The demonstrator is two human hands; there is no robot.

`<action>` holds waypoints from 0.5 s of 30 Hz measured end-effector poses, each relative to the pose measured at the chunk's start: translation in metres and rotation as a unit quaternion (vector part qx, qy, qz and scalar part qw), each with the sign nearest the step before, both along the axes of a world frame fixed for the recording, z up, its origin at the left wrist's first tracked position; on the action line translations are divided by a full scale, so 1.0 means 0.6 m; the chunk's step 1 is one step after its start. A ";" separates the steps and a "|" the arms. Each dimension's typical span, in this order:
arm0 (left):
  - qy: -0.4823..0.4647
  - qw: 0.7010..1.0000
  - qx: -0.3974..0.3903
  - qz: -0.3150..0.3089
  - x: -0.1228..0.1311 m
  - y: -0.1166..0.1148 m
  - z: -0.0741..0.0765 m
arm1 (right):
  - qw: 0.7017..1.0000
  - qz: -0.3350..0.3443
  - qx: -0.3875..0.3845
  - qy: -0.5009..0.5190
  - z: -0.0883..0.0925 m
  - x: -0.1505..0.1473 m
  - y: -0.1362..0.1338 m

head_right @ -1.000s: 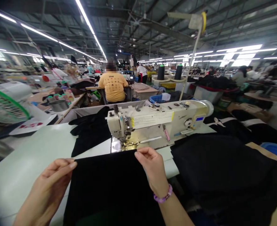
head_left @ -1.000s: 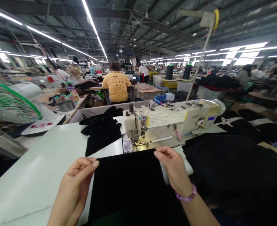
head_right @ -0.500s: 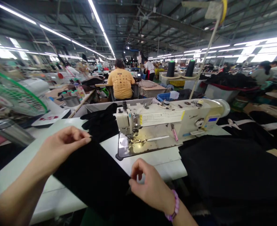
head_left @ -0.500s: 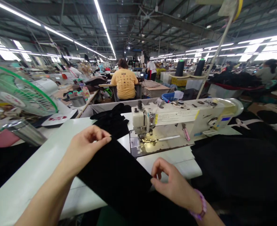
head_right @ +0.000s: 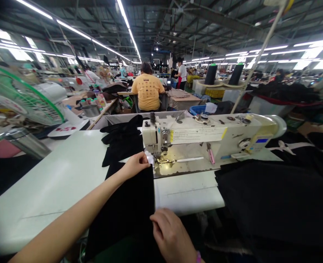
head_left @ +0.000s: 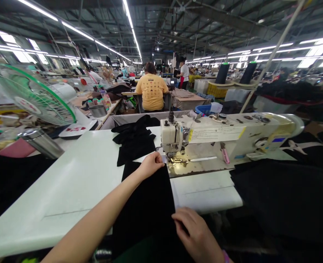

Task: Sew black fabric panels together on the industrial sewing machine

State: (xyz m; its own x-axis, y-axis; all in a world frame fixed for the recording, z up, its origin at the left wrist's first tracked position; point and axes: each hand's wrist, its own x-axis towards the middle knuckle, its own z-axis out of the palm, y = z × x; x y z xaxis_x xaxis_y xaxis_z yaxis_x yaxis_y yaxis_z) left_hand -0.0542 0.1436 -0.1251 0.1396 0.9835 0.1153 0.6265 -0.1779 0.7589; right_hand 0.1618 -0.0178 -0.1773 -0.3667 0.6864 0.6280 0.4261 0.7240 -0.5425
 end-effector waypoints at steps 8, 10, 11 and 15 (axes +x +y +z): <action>0.006 1.000 0.000 0.001 0.021 0.037 0.002 | 0.996 -0.045 0.045 -0.059 0.017 0.003 0.019; 0.017 1.000 0.000 0.001 0.027 0.050 0.001 | 0.996 -0.057 0.043 -0.059 0.018 0.003 0.028; 0.024 1.000 0.000 0.001 0.029 0.055 0.001 | 0.996 -0.056 0.042 -0.056 0.017 0.003 0.031; 0.057 0.998 0.008 0.004 0.030 0.062 0.007 | 0.998 -0.025 0.037 -0.054 0.014 0.006 0.040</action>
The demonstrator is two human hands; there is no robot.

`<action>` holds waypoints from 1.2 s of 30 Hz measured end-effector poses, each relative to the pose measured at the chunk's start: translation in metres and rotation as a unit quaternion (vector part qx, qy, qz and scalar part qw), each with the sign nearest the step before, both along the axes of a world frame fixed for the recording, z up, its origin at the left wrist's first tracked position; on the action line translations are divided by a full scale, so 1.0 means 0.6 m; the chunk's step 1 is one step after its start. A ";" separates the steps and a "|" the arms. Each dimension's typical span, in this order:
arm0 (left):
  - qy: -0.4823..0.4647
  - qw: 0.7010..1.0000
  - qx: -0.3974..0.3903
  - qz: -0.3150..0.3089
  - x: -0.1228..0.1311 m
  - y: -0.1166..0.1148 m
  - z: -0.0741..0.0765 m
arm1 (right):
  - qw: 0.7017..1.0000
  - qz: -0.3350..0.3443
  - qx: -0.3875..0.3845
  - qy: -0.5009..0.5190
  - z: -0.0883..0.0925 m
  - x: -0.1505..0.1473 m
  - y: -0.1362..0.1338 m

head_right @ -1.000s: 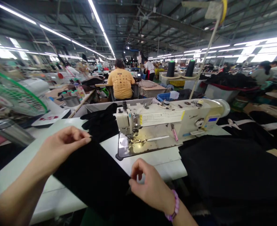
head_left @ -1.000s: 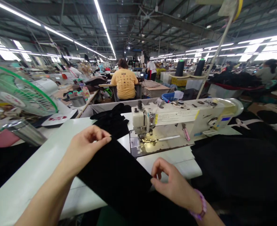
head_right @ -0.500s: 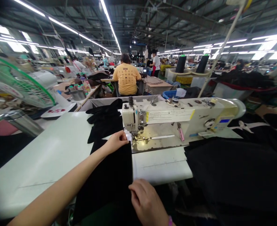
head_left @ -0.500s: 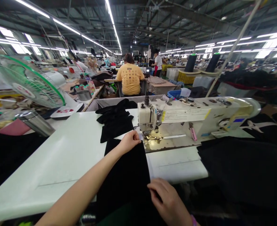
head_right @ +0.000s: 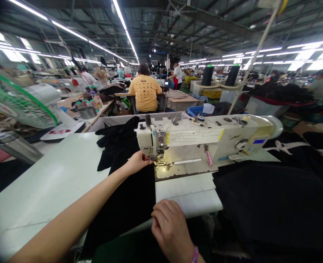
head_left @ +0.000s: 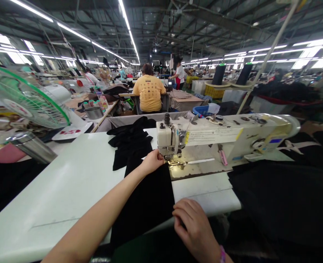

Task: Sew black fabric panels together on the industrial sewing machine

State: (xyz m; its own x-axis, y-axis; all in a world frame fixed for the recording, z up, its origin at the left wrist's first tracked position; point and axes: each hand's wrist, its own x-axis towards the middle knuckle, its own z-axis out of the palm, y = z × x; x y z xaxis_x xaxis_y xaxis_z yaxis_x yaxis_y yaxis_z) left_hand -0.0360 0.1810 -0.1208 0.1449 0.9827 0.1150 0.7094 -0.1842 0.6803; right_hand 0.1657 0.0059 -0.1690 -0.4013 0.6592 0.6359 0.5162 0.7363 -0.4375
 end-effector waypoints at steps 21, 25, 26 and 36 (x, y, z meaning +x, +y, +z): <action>0.077 0.942 0.171 -0.279 -0.012 -0.196 -0.017 | 0.996 -0.023 -0.030 -0.080 0.032 -0.009 0.093; 0.088 0.943 0.175 -0.269 -0.018 -0.164 -0.018 | 0.989 -0.055 -0.035 -0.131 0.040 -0.018 0.125; 0.096 0.943 0.174 -0.267 -0.020 -0.157 -0.017 | 0.988 -0.058 -0.036 -0.137 0.042 -0.021 0.132; 0.120 0.944 0.177 -0.252 -0.038 -0.078 -0.004 | 0.978 -0.101 -0.041 -0.175 0.058 -0.043 0.191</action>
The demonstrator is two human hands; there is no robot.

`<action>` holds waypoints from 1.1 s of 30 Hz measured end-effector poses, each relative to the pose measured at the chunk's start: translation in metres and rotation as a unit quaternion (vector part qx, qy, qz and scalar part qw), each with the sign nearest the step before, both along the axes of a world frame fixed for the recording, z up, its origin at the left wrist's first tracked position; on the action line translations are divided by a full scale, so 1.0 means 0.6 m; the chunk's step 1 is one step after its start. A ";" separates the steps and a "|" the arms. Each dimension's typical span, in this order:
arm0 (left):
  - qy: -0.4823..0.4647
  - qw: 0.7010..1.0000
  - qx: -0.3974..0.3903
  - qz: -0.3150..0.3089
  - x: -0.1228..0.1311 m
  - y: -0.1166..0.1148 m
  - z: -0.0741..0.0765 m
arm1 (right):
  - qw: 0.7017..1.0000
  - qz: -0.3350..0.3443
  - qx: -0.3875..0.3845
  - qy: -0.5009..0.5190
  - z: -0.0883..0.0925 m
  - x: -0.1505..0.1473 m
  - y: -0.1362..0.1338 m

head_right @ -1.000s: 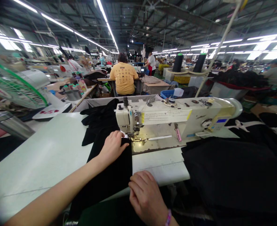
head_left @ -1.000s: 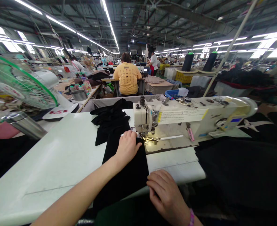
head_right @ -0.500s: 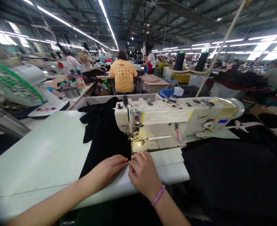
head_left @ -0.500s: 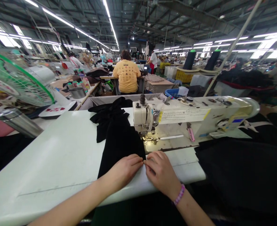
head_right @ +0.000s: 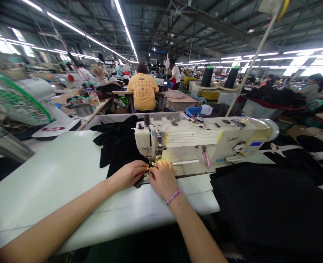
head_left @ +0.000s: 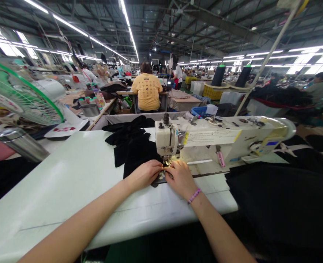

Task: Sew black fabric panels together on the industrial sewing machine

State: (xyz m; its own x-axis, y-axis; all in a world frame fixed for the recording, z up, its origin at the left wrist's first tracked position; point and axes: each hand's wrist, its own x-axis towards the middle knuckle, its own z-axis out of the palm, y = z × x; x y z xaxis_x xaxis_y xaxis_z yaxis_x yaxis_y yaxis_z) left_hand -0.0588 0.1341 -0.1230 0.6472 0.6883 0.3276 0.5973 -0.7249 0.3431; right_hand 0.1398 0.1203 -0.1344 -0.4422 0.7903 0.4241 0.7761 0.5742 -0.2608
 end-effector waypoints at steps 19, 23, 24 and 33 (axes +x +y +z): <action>0.033 0.930 0.087 0.357 -0.067 -0.016 -0.023 | 0.993 -0.015 0.084 0.085 -0.063 0.008 -0.105; -0.001 0.912 0.095 0.400 -0.095 -0.050 -0.017 | 0.992 -0.001 0.089 0.092 -0.069 0.018 -0.108; -0.011 0.905 0.099 0.414 -0.098 -0.064 -0.015 | 0.992 0.002 0.089 0.095 -0.070 0.021 -0.108; -0.122 0.726 0.071 0.673 -0.159 -0.140 -0.011 | 0.988 0.007 0.101 0.113 -0.072 0.025 -0.110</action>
